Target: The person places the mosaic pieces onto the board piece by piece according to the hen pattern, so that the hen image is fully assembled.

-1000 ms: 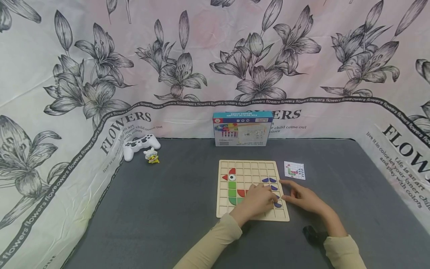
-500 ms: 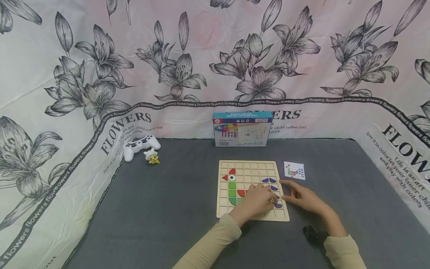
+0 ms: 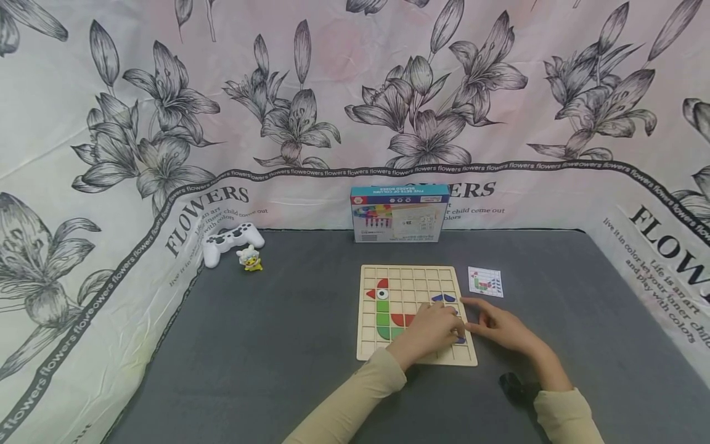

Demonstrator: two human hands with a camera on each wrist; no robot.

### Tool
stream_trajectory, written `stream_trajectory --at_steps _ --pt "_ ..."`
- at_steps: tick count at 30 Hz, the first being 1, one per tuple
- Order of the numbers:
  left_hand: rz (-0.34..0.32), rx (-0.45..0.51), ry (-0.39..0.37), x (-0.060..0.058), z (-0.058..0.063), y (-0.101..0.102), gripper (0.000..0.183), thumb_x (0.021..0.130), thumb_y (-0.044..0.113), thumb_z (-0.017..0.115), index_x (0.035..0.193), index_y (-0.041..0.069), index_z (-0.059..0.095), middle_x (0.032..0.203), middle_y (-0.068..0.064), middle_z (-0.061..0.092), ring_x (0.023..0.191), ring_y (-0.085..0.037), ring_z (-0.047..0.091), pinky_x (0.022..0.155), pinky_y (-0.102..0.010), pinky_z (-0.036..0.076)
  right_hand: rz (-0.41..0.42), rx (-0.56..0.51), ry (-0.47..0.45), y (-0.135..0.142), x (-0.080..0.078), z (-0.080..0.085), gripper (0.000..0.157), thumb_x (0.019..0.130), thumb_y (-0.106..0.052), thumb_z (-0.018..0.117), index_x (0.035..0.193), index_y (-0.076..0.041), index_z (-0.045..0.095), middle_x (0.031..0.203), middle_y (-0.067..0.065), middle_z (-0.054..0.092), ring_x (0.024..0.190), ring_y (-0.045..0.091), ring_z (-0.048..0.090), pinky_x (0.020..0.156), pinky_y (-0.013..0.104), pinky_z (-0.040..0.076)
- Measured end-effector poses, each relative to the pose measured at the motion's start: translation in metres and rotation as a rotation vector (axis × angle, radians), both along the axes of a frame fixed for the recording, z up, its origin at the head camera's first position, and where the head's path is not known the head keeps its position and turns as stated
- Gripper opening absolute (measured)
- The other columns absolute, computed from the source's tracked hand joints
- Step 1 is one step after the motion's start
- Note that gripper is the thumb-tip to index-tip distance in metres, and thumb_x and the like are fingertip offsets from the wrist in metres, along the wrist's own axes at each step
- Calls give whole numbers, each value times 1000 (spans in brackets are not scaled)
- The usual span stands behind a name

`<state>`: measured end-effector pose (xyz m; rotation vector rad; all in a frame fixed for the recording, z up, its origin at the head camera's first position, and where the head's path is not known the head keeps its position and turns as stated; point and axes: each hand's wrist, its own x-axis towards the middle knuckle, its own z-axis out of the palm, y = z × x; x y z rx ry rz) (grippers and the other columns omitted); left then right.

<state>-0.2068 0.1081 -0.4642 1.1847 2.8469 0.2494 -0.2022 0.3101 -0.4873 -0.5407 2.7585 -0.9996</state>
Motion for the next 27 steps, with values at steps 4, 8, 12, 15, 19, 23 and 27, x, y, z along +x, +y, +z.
stream_trajectory --at_steps 4,8,12,15,19,23,27 --pt "16 -9 -4 -1 1 0 10 84 31 67 92 37 71 93 17 61 91 -5 50 79 -28 40 2 -3 3 0 0 0 55 86 -33 65 134 -14 45 68 -4 47 53 2 38 48 21 33" --pt "26 -16 -7 0 3 0 10 84 32 67 92 37 71 94 17 61 92 -5 50 79 -28 40 5 0 2 0 -1 1 55 86 -33 64 134 -14 45 68 -4 47 53 2 38 49 21 33" --pt "41 -23 -11 1 4 -4 11 84 32 67 92 37 72 95 17 61 92 -5 50 79 -27 39 8 -3 -5 -1 -2 0 55 87 -32 64 135 -13 45 68 -4 47 53 2 38 49 21 33" --pt "60 -16 -13 -1 6 -11 12 85 33 66 94 37 72 95 17 61 88 -5 49 74 -25 37 9 -1 -9 0 -3 -1 56 87 -32 64 135 -13 44 69 -4 47 53 2 39 49 22 33" --pt "89 5 14 -6 7 -26 12 85 36 65 95 37 71 94 16 60 82 -5 46 71 -25 35 10 5 -12 2 -6 -3 56 86 -33 64 135 -15 44 70 -5 47 54 3 39 49 22 33" --pt "105 61 19 -11 9 -47 13 85 33 66 96 33 72 96 13 61 84 -7 49 75 -28 39 23 -20 -1 6 -5 -3 55 86 -31 65 135 -15 45 69 -5 47 54 3 40 49 21 34" --pt "149 100 3 -16 11 -71 15 85 31 66 99 29 72 101 10 62 89 -11 51 80 -34 41 -1 -42 41 12 -3 0 51 86 -29 65 132 -14 48 68 -4 48 55 3 41 48 22 34"
